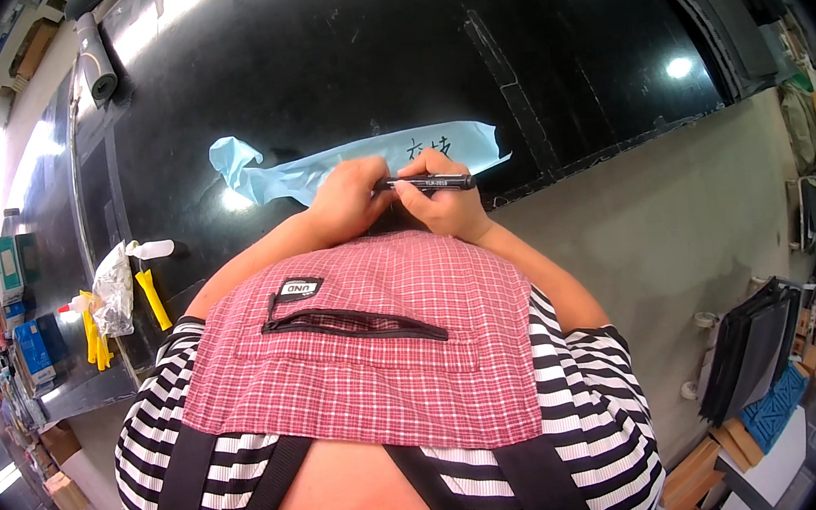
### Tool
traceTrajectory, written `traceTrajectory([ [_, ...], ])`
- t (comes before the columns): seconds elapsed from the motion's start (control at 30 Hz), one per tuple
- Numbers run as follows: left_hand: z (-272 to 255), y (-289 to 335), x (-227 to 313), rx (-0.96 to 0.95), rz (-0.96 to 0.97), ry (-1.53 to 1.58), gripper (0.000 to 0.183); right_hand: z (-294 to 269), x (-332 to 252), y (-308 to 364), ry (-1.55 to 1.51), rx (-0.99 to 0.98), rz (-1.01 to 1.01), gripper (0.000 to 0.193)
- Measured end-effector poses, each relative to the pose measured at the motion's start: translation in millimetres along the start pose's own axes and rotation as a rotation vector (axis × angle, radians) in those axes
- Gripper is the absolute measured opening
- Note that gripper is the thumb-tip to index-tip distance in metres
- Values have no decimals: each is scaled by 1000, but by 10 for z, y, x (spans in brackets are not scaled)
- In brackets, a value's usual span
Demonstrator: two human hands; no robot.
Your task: The person writes on a light blue label with a black marker and places it on a black car mat. They then move to a cart, pick up a folded black car mat, unfold it on a table, and place another label on it.
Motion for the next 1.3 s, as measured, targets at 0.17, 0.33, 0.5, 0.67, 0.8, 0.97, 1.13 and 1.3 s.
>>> traceTrajectory([
  [0.17,-97,-7,126,39,47,-198,15,45,315,59,-247,111,225,13],
  [0.33,-219,49,34,222,55,-397,19,197,557,-32,-383,110,474,19],
  [0.5,-383,-280,-334,292,6,-366,26,-74,274,-718,258,-146,163,13],
  [0.67,-177,-456,-832,28,-246,-245,24,-280,427,-1023,745,-147,109,15],
  [0.8,-187,-365,-925,51,-256,-141,19,-121,396,-1041,671,-140,80,14],
  [0.97,-359,-315,-649,103,-205,-59,24,412,517,-908,711,-470,-2,26],
  [1.13,-550,-238,-460,188,-121,-59,27,603,231,-882,772,-535,59,17],
  [1.3,-645,-117,-324,222,-64,20,21,616,183,-821,713,-655,100,15],
])
Point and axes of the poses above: each hand's wrist, its own y-axis away from the middle knuckle, its own z-axis out of the palm, x = y × z, the point moved 10 cm from there along -y, towards the middle knuckle, and after that the axes turned 4 degrees about x, right-handed, at the moved point
